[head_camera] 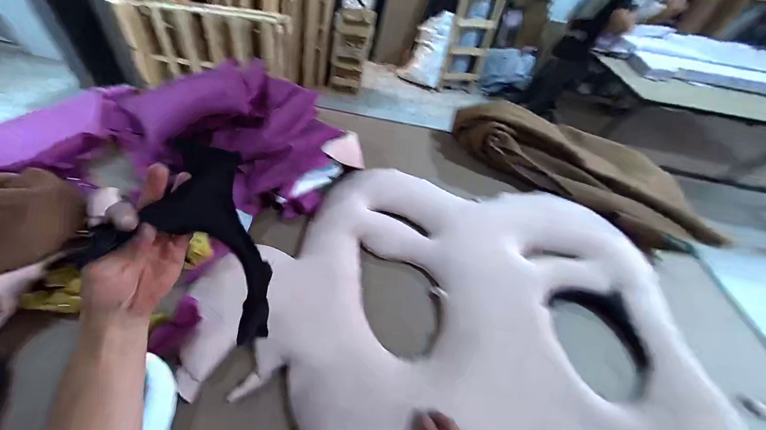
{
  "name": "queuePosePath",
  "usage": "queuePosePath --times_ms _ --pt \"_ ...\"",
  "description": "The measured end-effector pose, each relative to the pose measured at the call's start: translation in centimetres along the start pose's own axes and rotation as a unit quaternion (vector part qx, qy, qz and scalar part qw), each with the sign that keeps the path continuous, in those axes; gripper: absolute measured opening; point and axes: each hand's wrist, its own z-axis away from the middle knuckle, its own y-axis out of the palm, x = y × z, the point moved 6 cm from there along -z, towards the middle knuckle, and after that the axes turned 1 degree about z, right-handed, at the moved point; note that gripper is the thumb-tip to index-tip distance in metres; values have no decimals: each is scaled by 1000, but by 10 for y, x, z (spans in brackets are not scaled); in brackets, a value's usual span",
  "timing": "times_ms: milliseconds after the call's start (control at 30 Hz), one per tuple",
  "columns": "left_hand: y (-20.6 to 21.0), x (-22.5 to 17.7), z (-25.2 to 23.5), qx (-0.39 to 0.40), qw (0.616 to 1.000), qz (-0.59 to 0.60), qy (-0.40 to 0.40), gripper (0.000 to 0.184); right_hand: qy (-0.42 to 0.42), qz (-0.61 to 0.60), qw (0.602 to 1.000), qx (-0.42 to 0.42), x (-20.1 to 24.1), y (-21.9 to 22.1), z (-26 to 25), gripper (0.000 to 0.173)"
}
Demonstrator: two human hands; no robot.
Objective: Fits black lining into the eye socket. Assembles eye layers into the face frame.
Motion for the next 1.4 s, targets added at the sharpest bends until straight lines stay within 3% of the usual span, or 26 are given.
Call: queuePosePath --times_ms 67,167,233,300,367,433,467,533,567,633,700,767,867,967,1100,1200,1267,1333,1400 --pt "48 49 45 -33 997 55 -46 12 27 -176 984 22 -2 -9 -10 44" --pt "120 114 109 -48 983 114 -137 11 55 -471 870 132 22 -28 -20 59" --pt "167 149 146 -17 968 174 -181 15 79 -530 831 151 36 -43 -19 59" --pt "197 172 175 -9 959 191 -210 22 116 -491 856 115 26 -48 -21 45" --pt "208 179 194 -25 958 132 -253 44 106 -426 892 113 -2 -49 -31 44" --pt "202 179 209 -13 955 -13 -295 69 74 -367 917 138 -25 -53 -49 48" --pt "194 175 215 -2 941 -126 -313 70 53 -347 925 147 -32 -58 -60 48" --pt "165 164 214 30 847 -410 -338 51 11 -310 937 161 -40 -68 -84 46" --pt "149 160 204 41 810 -490 -320 43 -10 -287 943 168 -43 -72 -97 45" --pt "130 148 165 35 791 -561 -240 36 -45 -243 950 192 -46 -77 -120 43" --pt "150 144 116 78 788 -593 -147 36 -79 -214 946 229 -44 -74 -143 42" --pt "180 163 80 193 764 -606 -106 38 -128 -186 934 279 -35 -68 -166 42" --pt "182 211 43 363 726 -547 -206 44 -205 -170 905 331 -17 -57 -205 38" --pt "154 245 16 429 705 -498 -265 32 -214 -187 901 328 -9 -42 -251 37" --pt "94 276 -21 387 675 -575 -253 31 -155 -198 929 273 -47 -9 -314 50" --pt "48 292 -32 330 633 -627 -312 31 -41 -238 959 148 -105 0 -337 39" --pt "33 296 -31 310 625 -639 -324 32 26 -266 962 55 -129 3 -333 33" --pt "27 296 -25 295 633 -645 -310 31 8 -239 971 -10 -126 7 -321 32" --pt "26 290 -13 275 654 -647 -279 31 -46 -197 979 -19 -98 11 -310 34"
